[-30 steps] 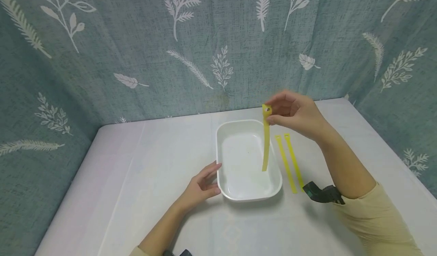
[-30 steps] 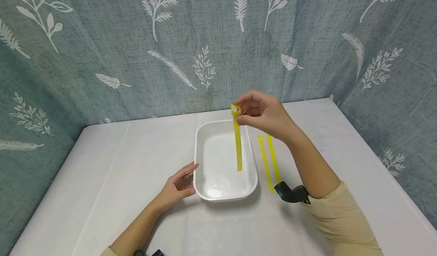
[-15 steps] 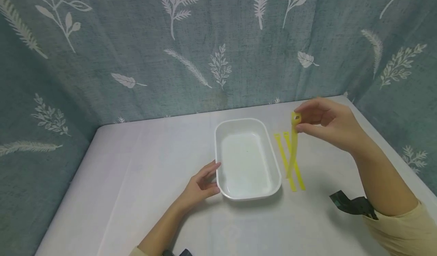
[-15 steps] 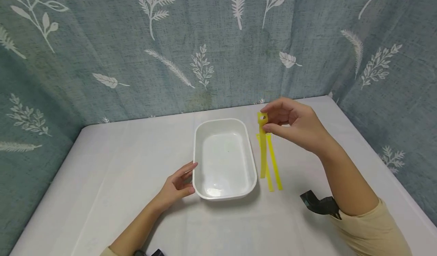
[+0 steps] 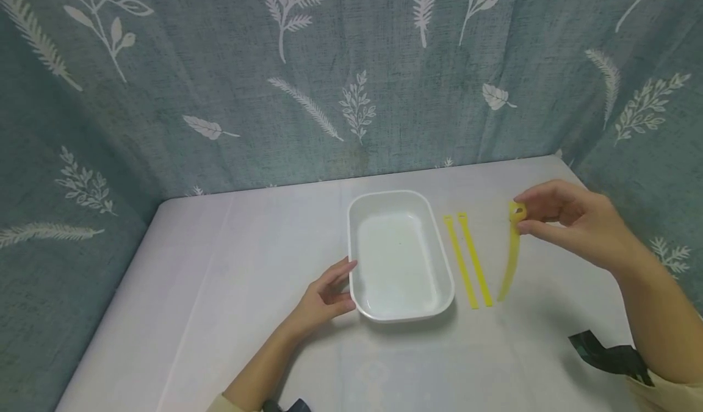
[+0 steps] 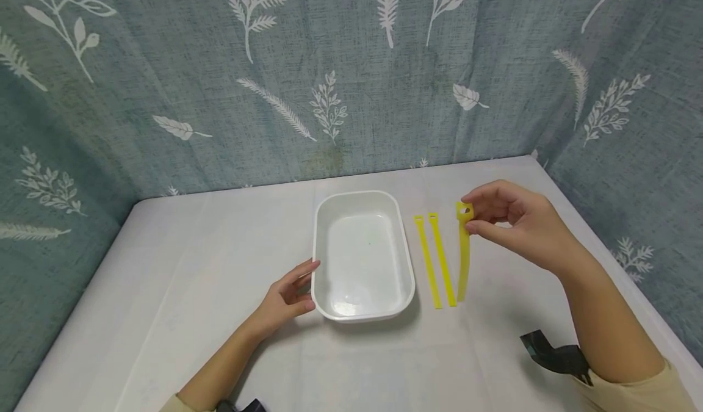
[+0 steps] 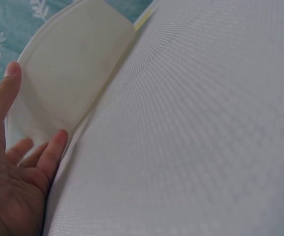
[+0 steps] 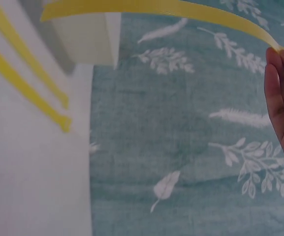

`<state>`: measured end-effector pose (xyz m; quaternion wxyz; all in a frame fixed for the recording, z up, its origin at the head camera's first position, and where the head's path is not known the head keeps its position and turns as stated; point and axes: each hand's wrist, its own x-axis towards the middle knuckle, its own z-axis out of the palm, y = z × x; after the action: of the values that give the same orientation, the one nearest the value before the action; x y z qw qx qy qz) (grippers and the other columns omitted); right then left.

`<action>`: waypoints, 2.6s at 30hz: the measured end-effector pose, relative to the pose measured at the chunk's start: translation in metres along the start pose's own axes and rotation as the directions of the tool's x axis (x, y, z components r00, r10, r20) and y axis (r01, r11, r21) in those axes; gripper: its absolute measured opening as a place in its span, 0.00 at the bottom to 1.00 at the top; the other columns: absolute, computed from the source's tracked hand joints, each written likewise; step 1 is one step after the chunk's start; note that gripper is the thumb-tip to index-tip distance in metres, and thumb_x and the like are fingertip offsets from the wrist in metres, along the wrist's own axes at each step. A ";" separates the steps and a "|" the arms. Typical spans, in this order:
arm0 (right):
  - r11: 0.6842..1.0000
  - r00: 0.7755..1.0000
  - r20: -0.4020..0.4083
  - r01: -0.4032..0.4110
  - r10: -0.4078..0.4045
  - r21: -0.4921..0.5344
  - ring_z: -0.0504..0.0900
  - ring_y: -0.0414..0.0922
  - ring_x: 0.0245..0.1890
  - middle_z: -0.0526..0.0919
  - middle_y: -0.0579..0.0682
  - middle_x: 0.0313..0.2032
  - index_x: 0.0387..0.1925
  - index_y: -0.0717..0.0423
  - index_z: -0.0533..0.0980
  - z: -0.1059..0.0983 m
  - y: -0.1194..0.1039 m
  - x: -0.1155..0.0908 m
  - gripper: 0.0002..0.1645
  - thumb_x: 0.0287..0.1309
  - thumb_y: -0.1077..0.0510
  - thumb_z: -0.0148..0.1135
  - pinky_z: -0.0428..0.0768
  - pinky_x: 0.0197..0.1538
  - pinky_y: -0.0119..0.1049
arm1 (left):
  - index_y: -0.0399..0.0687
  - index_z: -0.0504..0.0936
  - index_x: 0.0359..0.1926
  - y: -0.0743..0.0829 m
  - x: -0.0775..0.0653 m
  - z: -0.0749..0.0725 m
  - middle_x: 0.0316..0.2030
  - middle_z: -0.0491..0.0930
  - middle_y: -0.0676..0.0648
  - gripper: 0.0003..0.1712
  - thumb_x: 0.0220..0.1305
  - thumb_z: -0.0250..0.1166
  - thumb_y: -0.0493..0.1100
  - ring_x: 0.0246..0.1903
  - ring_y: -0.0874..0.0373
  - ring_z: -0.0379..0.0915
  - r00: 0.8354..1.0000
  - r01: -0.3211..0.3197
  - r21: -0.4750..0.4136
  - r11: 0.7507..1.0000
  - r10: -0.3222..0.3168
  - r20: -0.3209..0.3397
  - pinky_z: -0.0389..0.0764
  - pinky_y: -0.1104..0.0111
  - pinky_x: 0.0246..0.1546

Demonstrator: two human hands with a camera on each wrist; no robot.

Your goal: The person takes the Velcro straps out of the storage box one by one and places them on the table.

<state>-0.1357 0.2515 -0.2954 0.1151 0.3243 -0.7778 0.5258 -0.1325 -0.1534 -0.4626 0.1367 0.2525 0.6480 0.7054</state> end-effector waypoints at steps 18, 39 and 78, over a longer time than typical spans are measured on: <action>0.920 0.931 -0.072 -0.364 0.357 -0.146 0.82 0.38 0.31 0.84 0.42 0.33 0.48 0.62 0.74 -0.012 0.030 -0.034 0.22 0.50 0.72 0.66 0.80 0.35 0.24 | 0.34 0.59 0.68 0.002 -0.001 -0.001 0.71 0.46 0.33 0.42 0.55 0.69 0.37 0.68 0.34 0.48 1.000 0.009 0.009 1.000 -0.008 -0.003 0.74 0.63 0.55; 0.907 0.919 -0.024 -0.393 0.394 -0.155 0.82 0.34 0.34 0.83 0.39 0.34 0.51 0.58 0.74 -0.016 0.051 -0.017 0.22 0.53 0.69 0.65 0.80 0.37 0.23 | 0.34 0.59 0.68 -0.001 -0.001 -0.002 0.71 0.46 0.33 0.41 0.56 0.68 0.35 0.68 0.34 0.49 1.000 -0.003 0.019 1.000 0.003 0.006 0.74 0.63 0.56; 0.852 0.869 0.008 -0.482 0.494 -0.205 0.79 0.28 0.32 0.82 0.42 0.33 0.51 0.67 0.71 0.004 0.114 0.008 0.21 0.56 0.65 0.64 0.77 0.37 0.20 | 0.34 0.60 0.68 0.002 -0.001 0.000 0.71 0.47 0.34 0.41 0.55 0.69 0.35 0.67 0.35 0.51 1.000 0.007 0.038 0.999 -0.007 -0.001 0.75 0.63 0.55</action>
<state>-0.2123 0.2716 -0.3778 -0.0143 0.1192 -0.8857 0.4485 -0.1317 -0.1542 -0.4604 0.1342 0.2524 0.6622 0.6927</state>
